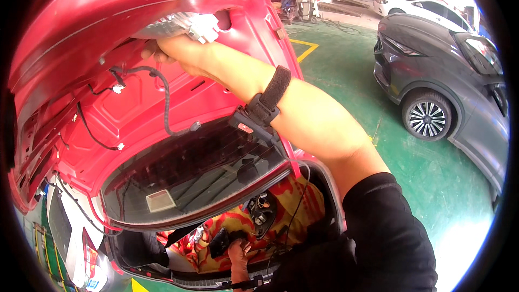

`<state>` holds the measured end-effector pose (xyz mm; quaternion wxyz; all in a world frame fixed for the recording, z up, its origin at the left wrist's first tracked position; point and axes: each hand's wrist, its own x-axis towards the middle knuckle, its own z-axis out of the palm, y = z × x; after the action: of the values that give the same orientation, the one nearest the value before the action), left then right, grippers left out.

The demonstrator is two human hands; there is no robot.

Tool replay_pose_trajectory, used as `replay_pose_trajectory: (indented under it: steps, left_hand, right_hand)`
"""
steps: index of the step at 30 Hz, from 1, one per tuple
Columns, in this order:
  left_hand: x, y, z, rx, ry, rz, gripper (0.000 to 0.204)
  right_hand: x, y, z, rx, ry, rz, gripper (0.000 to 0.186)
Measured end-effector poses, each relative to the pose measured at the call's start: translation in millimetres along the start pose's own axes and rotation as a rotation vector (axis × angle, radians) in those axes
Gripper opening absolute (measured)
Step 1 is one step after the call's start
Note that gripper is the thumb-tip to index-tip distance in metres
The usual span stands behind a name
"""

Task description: The person uses a screwdriver and a wrench to remove and work on components inside a car trunk lid, including handling a small white connector and a black cable.

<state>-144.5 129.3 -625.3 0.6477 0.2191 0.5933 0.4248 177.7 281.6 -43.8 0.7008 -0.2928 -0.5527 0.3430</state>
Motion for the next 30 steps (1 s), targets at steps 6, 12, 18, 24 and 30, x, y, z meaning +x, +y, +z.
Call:
replay_pose_trajectory:
  steps: [6, 12, 18, 24, 30]
  left_hand:
    - [-4, 2, -1, -0.012, -0.005, -0.005, 0.027]
    - [-10, 7, 6, 0.017, 0.002, -0.011, 0.027]
    - [-25, 14, 7, 0.016, -0.006, -0.037, 0.027]
    - [-16, 6, 4, -0.012, 0.003, 0.001, 0.027]
    - [-14, 1, 4, 0.009, -0.005, -0.024, 0.029]
  right_hand:
    - [-2, 9, 6, 0.024, 0.019, -0.022, 0.02]
    - [-6, 4, 7, -0.015, 0.045, -0.038, 0.02]
    - [1, 2, -2, -0.042, -0.071, 0.018, 0.017]
    - [-1, 2, -8, 0.081, 0.025, 0.042, 0.018]
    - [4, 10, 1, 0.002, 0.032, 0.077, 0.02]
